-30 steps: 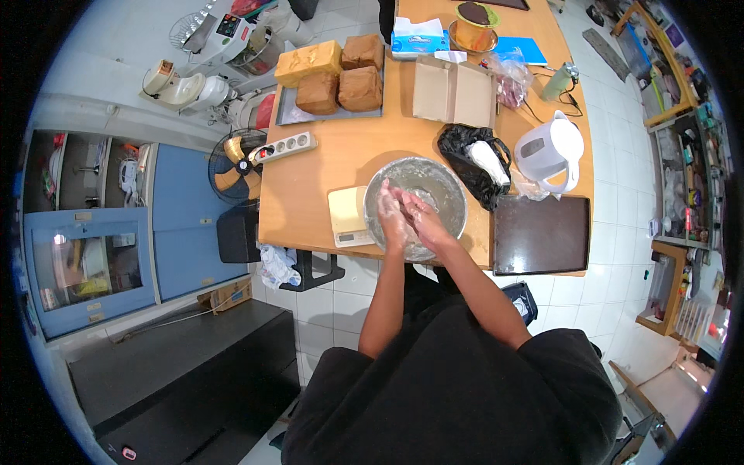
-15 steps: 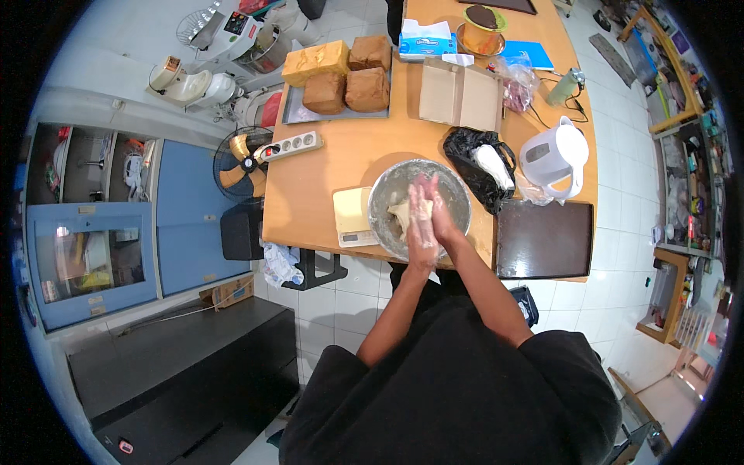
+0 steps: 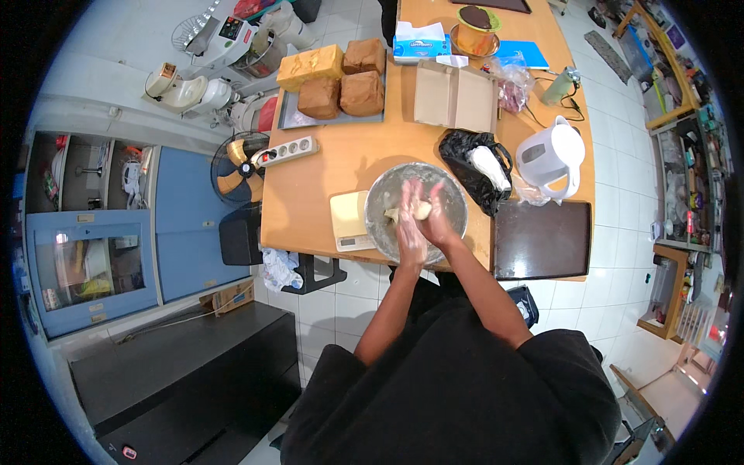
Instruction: The person tears portions of dough from a bowl, weighs them on a digital scale, and rolls the dough into balls by hand.
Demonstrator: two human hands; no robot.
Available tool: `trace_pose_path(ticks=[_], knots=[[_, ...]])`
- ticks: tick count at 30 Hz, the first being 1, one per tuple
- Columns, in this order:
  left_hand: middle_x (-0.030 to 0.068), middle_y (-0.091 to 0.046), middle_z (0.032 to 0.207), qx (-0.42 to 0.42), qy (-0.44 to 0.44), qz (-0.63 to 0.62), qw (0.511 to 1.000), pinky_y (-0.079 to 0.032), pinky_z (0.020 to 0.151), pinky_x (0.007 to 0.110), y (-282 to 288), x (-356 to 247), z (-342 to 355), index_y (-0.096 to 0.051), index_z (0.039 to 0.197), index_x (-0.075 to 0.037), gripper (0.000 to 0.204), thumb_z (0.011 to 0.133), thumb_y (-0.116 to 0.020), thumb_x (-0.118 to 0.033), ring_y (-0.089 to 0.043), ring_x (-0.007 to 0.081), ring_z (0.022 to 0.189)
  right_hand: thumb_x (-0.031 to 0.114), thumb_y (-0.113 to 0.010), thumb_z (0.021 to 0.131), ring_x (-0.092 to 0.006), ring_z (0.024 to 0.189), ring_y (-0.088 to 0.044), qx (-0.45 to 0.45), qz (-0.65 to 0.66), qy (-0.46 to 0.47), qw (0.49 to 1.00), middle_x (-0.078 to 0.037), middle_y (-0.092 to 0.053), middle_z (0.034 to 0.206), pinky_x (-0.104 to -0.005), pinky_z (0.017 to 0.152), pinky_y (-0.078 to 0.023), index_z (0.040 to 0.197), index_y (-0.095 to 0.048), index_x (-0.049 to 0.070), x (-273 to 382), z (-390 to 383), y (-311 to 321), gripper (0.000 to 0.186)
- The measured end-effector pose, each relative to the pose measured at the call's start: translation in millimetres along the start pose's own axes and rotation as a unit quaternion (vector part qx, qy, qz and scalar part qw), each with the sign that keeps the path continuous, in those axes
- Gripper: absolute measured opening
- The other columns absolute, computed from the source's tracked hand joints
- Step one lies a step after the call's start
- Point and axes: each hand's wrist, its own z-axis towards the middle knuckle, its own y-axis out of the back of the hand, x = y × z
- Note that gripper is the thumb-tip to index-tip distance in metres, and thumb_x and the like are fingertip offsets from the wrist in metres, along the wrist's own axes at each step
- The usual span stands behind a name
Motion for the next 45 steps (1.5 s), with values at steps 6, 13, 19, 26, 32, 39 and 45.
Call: trace_pose_path(ticks=[6,13,19,26,32,39,45], knots=[[0.0141,-0.03,0.153,0.109,-0.028,0.403,0.908,-0.015,0.115,0.044,45.9,50.4,32.7,-0.028,0.148,-0.005,0.058,0.101,-0.03,-0.04,-0.023,0.03,0.143,0.078,-0.015,0.084,-0.0228,0.145,-0.007,0.051,-0.204,0.115,0.971,-0.009,-0.006,0.158,-0.0376,0.117,-0.01,0.152,-0.001,0.007,-13.7,10.6,12.6,0.1],[0.0165,-0.029,0.152,0.111,0.017,0.075,0.991,-0.014,0.115,0.044,14.1,-9.9,6.0,-0.03,0.147,-0.005,0.064,0.1,-0.027,-0.049,-0.022,0.0303,0.143,0.082,-0.01,0.08,-0.0219,0.146,-0.006,0.056,-0.041,0.001,0.998,-0.008,-0.006,0.159,-0.0389,0.117,-0.007,0.153,0.0,0.015,-6.0,4.9,22.8,0.1],[0.0204,-0.029,0.15,0.051,-0.087,0.413,0.905,-0.01,0.116,0.045,58.0,56.5,53.0,-0.036,0.144,-0.007,0.056,0.102,-0.023,-0.041,-0.022,0.0356,0.142,0.077,-0.008,0.084,-0.0231,0.145,-0.005,0.046,-0.215,0.065,0.973,-0.01,-0.004,0.158,-0.0376,0.117,-0.007,0.152,0.002,0.01,-16.9,4.1,9.2,0.096],[0.0136,-0.025,0.154,0.031,0.072,0.104,0.991,-0.015,0.116,0.04,29.7,2.6,39.2,-0.028,0.147,-0.004,0.061,0.102,-0.024,-0.046,-0.021,0.0279,0.143,0.076,-0.004,0.084,-0.0263,0.146,0.002,0.022,-0.203,0.064,0.977,-0.01,0.003,0.159,-0.0437,0.117,-0.003,0.151,0.008,0.01,-16.1,11.2,15.8,0.095],[0.017,-0.034,0.149,0.127,0.06,0.219,0.966,-0.027,0.111,0.037,72.3,43.8,66.9,-0.031,0.145,-0.003,0.055,0.101,-0.037,-0.035,-0.034,0.0298,0.137,0.08,-0.007,0.081,-0.0231,0.145,-0.006,0.018,-0.256,0.109,0.96,-0.008,-0.002,0.158,-0.04,0.117,-0.007,0.152,0.003,0.013,-28.3,3.8,-18.6,0.099],[0.0165,-0.027,0.153,0.189,0.157,-0.141,0.959,-0.018,0.115,0.037,59.5,-8.0,14.7,-0.022,0.148,0.003,0.07,0.1,-0.033,-0.047,-0.022,0.0258,0.142,0.071,-0.008,0.09,-0.0244,0.145,-0.011,-0.142,-0.167,0.137,0.966,-0.011,-0.009,0.158,-0.0357,0.117,-0.009,0.152,-0.006,0.006,-33.2,7.3,-19.3,0.089],[0.014,-0.021,0.156,0.185,-0.041,0.414,0.891,-0.006,0.115,0.051,64.3,7.3,64.8,-0.017,0.152,-0.01,0.06,0.102,-0.021,-0.044,-0.013,0.0341,0.145,0.067,-0.014,0.093,-0.0232,0.145,-0.011,-0.072,-0.027,0.171,0.982,-0.009,-0.013,0.158,-0.0358,0.117,-0.009,0.152,-0.009,0.007,-38.4,1.7,-48.2,0.085]])
